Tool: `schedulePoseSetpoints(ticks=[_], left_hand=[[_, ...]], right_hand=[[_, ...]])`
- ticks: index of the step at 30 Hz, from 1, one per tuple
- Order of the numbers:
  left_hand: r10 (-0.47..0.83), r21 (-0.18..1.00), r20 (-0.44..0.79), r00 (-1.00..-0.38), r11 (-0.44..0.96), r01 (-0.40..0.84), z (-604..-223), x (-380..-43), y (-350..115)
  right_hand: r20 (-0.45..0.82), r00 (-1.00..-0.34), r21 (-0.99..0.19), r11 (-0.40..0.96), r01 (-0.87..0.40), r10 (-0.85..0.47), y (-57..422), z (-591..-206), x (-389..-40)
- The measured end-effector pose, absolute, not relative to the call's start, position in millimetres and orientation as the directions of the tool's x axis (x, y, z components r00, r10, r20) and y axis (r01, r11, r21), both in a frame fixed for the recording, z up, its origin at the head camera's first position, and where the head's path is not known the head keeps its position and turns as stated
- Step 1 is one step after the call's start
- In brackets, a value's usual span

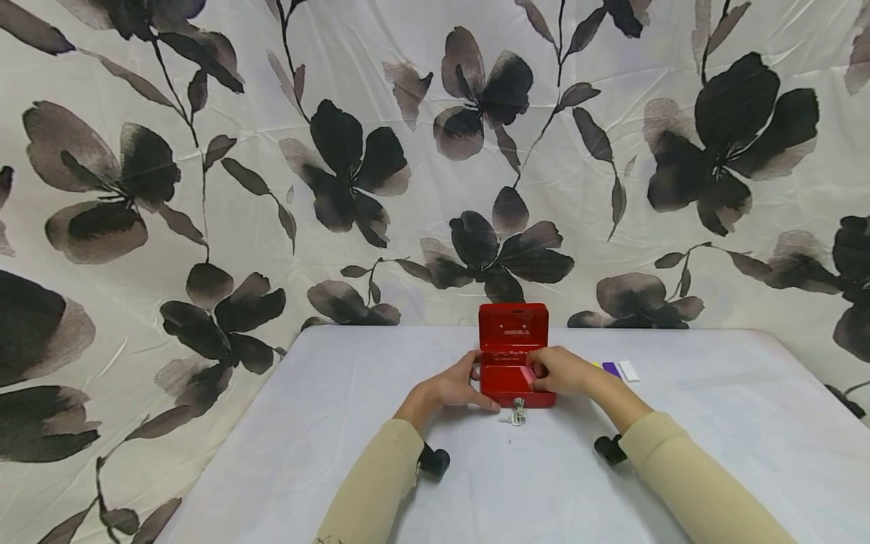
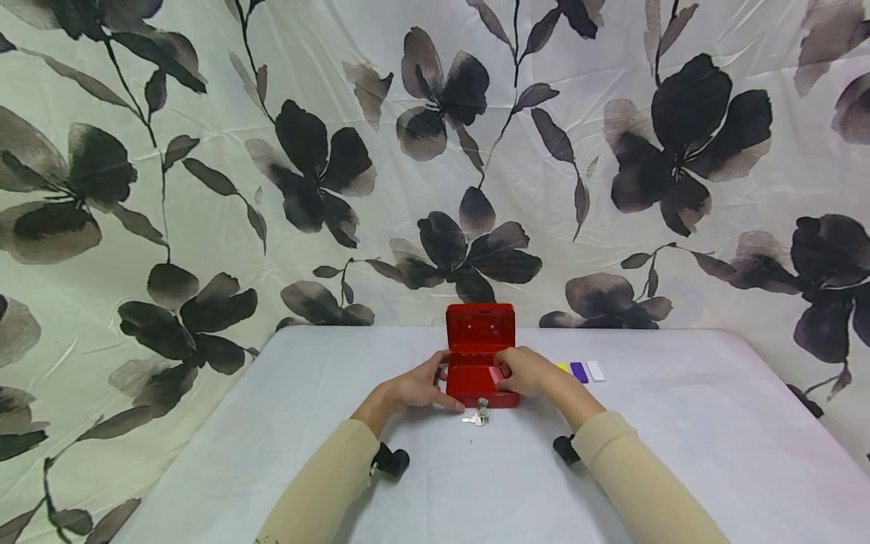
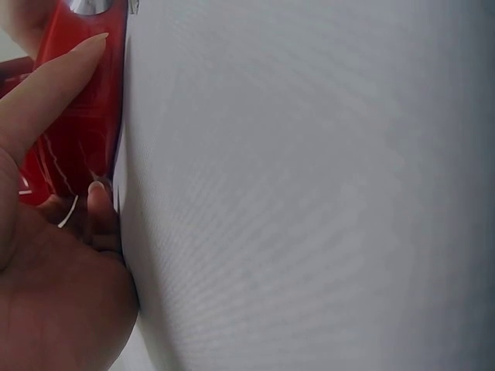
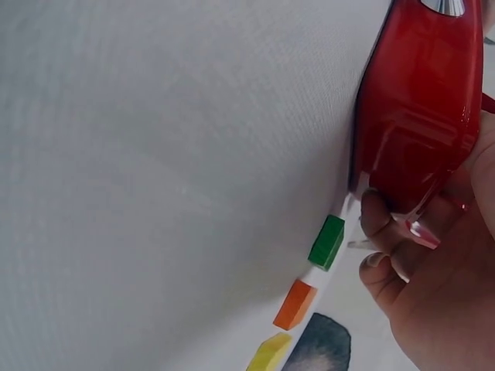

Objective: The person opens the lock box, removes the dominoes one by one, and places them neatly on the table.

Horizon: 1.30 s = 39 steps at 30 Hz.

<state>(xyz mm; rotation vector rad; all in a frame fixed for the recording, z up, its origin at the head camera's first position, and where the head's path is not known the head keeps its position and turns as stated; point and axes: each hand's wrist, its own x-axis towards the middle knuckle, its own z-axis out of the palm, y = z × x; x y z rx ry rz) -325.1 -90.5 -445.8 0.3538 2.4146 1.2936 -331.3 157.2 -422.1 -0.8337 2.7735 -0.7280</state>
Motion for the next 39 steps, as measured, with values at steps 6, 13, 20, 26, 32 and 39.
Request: schedulePoseSetpoints(ticks=[6,13,20,26,32,39], left_hand=[[0.389,0.838,-0.208,-0.897,0.545,0.043,-445.6,-323.8,-90.9],[0.39,0.845,-0.211,-0.896,0.534,0.034,-443.5,-322.8,-90.8],[0.405,0.851,-0.209,-0.89,0.524,0.039,-444.0,-323.6,-91.2],[0.406,0.85,-0.205,-0.891,0.526,0.044,-444.9,-323.7,-91.7],[0.391,0.841,-0.207,-0.897,0.54,0.041,-446.3,-324.0,-91.7],[0.395,0.84,-0.206,-0.896,0.541,0.045,-444.6,-323.7,-91.4]], right_hand=[[-0.004,-0.839,-0.494,0.73,-0.472,-0.545,157.2,-424.2,-330.8],[-0.014,-0.848,-0.503,0.736,-0.452,-0.53,157.6,-426.6,-331.9],[-0.012,-0.857,-0.512,0.739,-0.437,-0.515,156.8,-425.1,-332.1],[-0.01,-0.847,-0.506,0.733,-0.454,-0.532,155.9,-424.9,-330.7],[-0.006,-0.849,-0.5,0.737,-0.455,-0.528,157.0,-428.1,-331.1],[0.01,-0.853,-0.514,0.729,-0.452,-0.522,160.0,-425.7,-330.2]])
